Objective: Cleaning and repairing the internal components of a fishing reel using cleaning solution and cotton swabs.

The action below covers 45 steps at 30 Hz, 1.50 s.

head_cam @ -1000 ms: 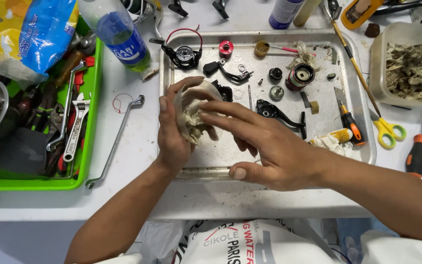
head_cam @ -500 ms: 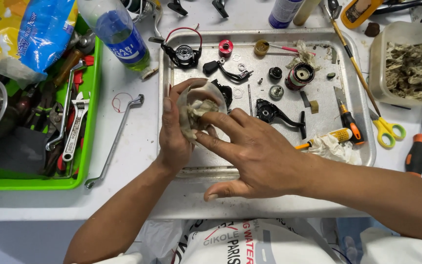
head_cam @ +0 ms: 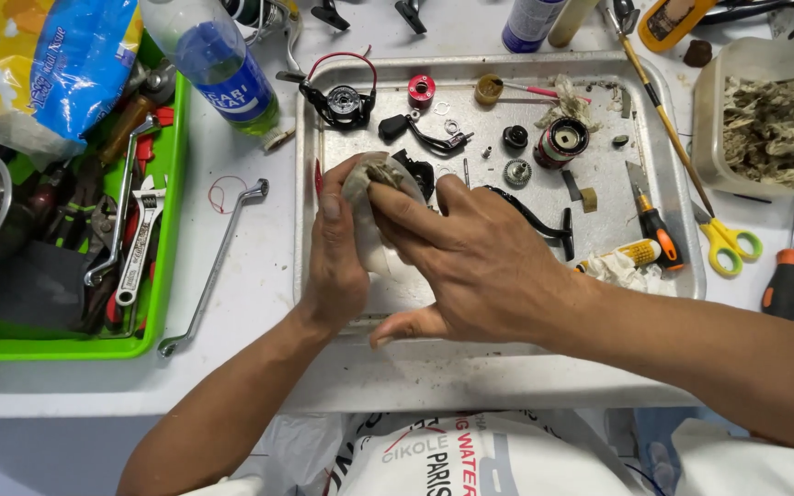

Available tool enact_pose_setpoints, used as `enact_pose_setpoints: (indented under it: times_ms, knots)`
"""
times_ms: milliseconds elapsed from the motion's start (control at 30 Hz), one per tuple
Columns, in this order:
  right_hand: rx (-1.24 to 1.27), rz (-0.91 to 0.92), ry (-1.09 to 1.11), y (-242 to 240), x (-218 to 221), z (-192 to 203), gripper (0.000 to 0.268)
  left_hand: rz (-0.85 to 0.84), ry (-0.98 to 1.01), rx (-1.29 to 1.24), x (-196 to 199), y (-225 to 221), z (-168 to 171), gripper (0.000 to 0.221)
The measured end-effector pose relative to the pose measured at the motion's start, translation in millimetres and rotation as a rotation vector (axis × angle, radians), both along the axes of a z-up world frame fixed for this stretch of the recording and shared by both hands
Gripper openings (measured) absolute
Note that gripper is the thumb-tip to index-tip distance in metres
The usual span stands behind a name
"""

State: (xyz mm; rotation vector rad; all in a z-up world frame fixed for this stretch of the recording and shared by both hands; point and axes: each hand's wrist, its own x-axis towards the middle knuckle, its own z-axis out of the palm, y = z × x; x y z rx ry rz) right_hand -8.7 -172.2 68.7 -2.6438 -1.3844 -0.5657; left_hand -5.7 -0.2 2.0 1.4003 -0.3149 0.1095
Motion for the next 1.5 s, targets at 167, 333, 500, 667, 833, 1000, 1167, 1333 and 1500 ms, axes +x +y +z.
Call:
enact_pose_setpoints:
  times_ms: [167,333,500,667,833,1000,1167,1333,1500]
  knots:
    - [0.031,-0.026,0.248,-3,0,-1,0.090,-0.027,-0.014,-0.027,-1,0,4,0.060]
    - [0.113,0.103,0.787,-11,2,12,0.081,-0.084,-0.068,-0.089,3,0,5,0.056]
    - [0.396,0.191,1.249,-25,11,12,0.096,-0.020,-0.120,0.099,2,3,6,0.061]
    - [0.407,-0.015,1.115,-25,6,5,0.040,-0.040,-0.034,0.061,7,5,4,0.064]
    - [0.406,0.109,0.705,-24,4,-17,0.026,-0.084,0.039,-0.008,9,3,2,0.064]
    - [0.403,0.018,0.663,-49,15,-14,0.019,-0.127,0.084,-0.131,18,11,-3,0.068]
    - [0.589,-0.277,0.722,-100,31,-3,0.017,-0.307,0.136,-0.100,25,15,-5,0.075]
    - [0.810,-0.294,0.710,-154,37,-22,0.017,-0.481,0.157,0.107,22,22,10,0.068]
    - [1.250,-0.435,0.692,-208,48,-58,0.016,-0.448,0.004,0.474,19,22,23,0.060]
